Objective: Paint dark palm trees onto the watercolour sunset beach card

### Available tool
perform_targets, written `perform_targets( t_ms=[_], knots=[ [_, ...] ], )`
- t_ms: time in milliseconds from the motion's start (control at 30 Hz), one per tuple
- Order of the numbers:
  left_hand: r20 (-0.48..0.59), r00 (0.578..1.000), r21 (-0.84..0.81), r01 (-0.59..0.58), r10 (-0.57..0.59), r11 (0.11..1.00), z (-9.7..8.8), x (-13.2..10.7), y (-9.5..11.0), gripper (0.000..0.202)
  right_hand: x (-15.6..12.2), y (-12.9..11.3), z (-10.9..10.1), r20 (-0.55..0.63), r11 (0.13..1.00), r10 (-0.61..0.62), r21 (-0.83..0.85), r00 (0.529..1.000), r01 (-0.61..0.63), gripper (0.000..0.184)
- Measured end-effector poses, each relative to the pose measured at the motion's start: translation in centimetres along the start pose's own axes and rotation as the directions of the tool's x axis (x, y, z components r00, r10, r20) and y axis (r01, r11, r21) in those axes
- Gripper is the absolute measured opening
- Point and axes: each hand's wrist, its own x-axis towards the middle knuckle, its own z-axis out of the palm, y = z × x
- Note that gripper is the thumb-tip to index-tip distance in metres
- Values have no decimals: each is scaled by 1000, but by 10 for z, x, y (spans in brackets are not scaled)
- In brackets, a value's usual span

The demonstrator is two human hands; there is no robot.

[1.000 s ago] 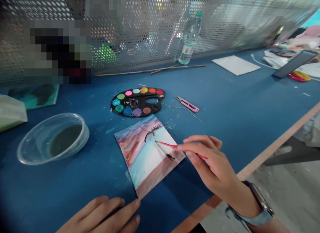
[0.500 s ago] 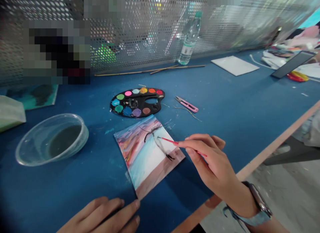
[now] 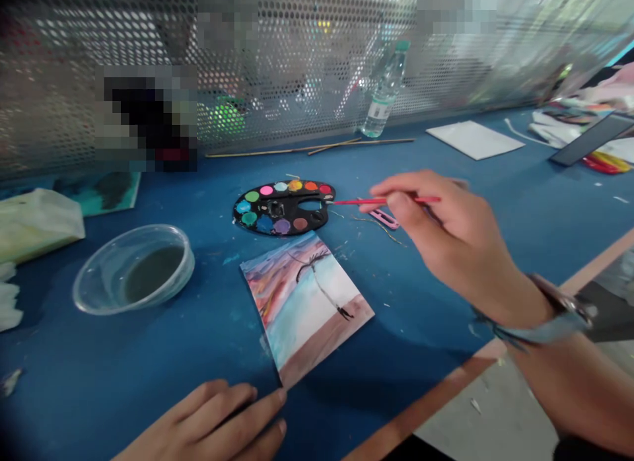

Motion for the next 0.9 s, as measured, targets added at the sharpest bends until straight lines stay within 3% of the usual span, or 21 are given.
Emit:
perform_targets(
  t_ms=[133, 233, 267, 367, 400, 467, 500, 600, 733, 800, 900],
  knots=[
    [44, 999, 12, 14, -14, 1000, -11, 3, 0, 30, 47, -26, 22, 165, 937, -81, 349, 983, 18, 26],
    [87, 996, -7, -17, 18, 1000, -20, 6, 0, 32, 70, -64, 53, 321, 817, -306, 571, 896, 74, 26],
    [96, 995, -16, -27, 28, 1000, -21, 6, -1, 33, 76, -80, 66, 368, 782, -425, 609, 827, 132, 25],
    [79, 997, -36, -19, 22, 999, -21, 5, -1, 38, 91, -130, 108, 425, 660, -739, 608, 522, 440, 23],
    [65, 998, -36, -6, 8, 999, -20, 5, -1, 37, 96, -145, 122, 457, 647, -763, 551, 458, 527, 25],
    [31, 999, -27, 13, -12, 1000, -17, 4, -1, 34, 103, -169, 145, 588, 699, -703, 470, 400, 539, 27],
    [20, 1000, -24, 14, -13, 1000, -16, 3, 0, 33, 106, -177, 154, 619, 732, -670, 458, 410, 504, 27],
    [14, 1000, -17, 9, -9, 1000, -14, 2, 1, 30, 113, -185, 168, 623, 798, -602, 452, 499, 399, 26],
    [-2, 1000, -30, 17, -17, 999, -14, 1, 1, 30, 121, -170, 160, 608, 819, -568, 485, 555, 307, 26],
    [-8, 1000, -39, 24, -24, 999, -14, 1, 1, 31, 126, -154, 150, 529, 789, -534, 592, 660, 164, 25],
    [-5, 1000, -40, 21, -21, 999, -15, 1, 1, 32, 131, -124, 134, 373, 669, -387, 743, 843, -22, 26]
  ],
)
